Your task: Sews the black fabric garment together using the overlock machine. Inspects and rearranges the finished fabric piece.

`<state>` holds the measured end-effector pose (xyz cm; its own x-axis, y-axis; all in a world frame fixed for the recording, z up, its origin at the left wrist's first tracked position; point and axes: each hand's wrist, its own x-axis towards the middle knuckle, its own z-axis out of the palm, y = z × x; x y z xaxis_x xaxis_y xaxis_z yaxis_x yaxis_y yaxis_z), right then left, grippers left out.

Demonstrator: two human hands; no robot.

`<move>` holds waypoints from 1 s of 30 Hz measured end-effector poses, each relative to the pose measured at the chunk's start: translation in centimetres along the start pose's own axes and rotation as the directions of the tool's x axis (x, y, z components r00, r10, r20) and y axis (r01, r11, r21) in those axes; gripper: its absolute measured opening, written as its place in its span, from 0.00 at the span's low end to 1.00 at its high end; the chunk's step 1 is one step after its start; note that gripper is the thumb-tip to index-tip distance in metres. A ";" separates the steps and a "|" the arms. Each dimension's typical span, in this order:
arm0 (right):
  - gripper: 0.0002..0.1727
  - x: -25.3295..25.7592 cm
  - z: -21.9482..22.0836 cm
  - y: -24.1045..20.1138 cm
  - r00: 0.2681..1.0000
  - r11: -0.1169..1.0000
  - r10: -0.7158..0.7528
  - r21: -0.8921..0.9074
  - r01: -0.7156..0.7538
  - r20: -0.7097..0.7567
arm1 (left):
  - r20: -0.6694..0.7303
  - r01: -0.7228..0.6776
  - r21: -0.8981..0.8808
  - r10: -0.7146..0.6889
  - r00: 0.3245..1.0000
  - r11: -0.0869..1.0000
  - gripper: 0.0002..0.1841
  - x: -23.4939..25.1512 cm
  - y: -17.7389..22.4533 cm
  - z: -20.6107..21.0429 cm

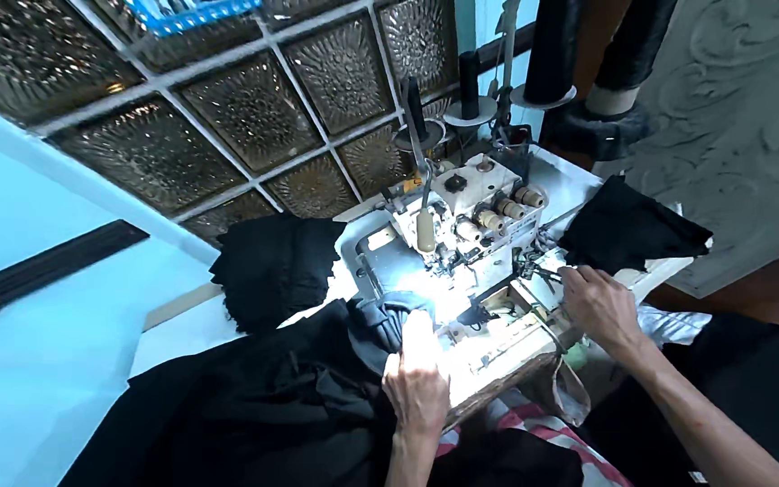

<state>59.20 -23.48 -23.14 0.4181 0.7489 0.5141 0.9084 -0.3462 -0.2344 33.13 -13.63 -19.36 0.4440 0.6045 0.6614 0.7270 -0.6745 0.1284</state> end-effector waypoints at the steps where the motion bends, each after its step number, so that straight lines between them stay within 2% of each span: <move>1: 0.12 0.0 -0.6 -0.6 1.000 1.000 0.004 0.007 -0.003 -0.027 | -0.042 0.002 -0.003 -0.002 0.999 1.000 0.15 -0.3 -0.1 0.5; 4: 0.14 0.1 -3.0 -4.5 1.000 0.998 0.009 0.056 -0.009 -0.009 | -0.101 0.009 0.000 -0.009 0.995 1.000 0.14 -0.7 -0.1 1.3; 7: 0.20 1.1 -5.0 -8.7 0.983 0.976 -0.095 0.208 0.061 0.156 | -0.104 0.012 -0.015 -0.014 0.994 1.000 0.14 -0.7 0.0 1.2; 10: 0.18 2.7 -5.2 -11.8 0.935 0.960 -0.221 0.231 0.159 0.276 | -0.102 0.019 -0.030 -0.022 0.995 0.999 0.14 -0.5 0.1 1.1; 14: 0.12 4.2 -4.1 -13.7 0.908 0.934 -0.344 0.192 0.303 0.238 | -0.111 0.033 -0.036 -0.036 0.993 0.999 0.14 -0.5 0.1 1.2; 17: 0.12 4.2 -3.3 -14.0 0.908 0.914 -0.382 0.211 0.346 0.169 | -0.103 0.041 -0.036 -0.045 0.994 0.999 0.15 -0.4 0.2 1.1; 19: 0.13 3.7 -3.2 -13.9 0.922 0.924 -0.352 0.214 0.316 0.160 | -0.114 0.038 -0.043 -0.043 0.993 0.998 0.15 -0.4 0.1 1.2; 23: 0.19 3.4 -3.9 -14.0 0.916 0.967 -0.194 0.223 0.120 0.352 | -0.119 0.032 -0.075 -0.041 0.992 0.997 0.14 -0.5 -0.1 1.3; 30: 0.20 5.4 -6.1 -14.1 0.847 0.985 -0.128 0.166 0.048 0.515 | -0.107 0.041 -0.098 -0.052 0.993 0.994 0.14 -0.4 -0.1 1.2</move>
<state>48.61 -18.04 -12.05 0.2391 0.9702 0.0406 0.9152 -0.2112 -0.3432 33.52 -13.33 -20.49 0.3470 0.5899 0.7291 0.6901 -0.6871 0.2274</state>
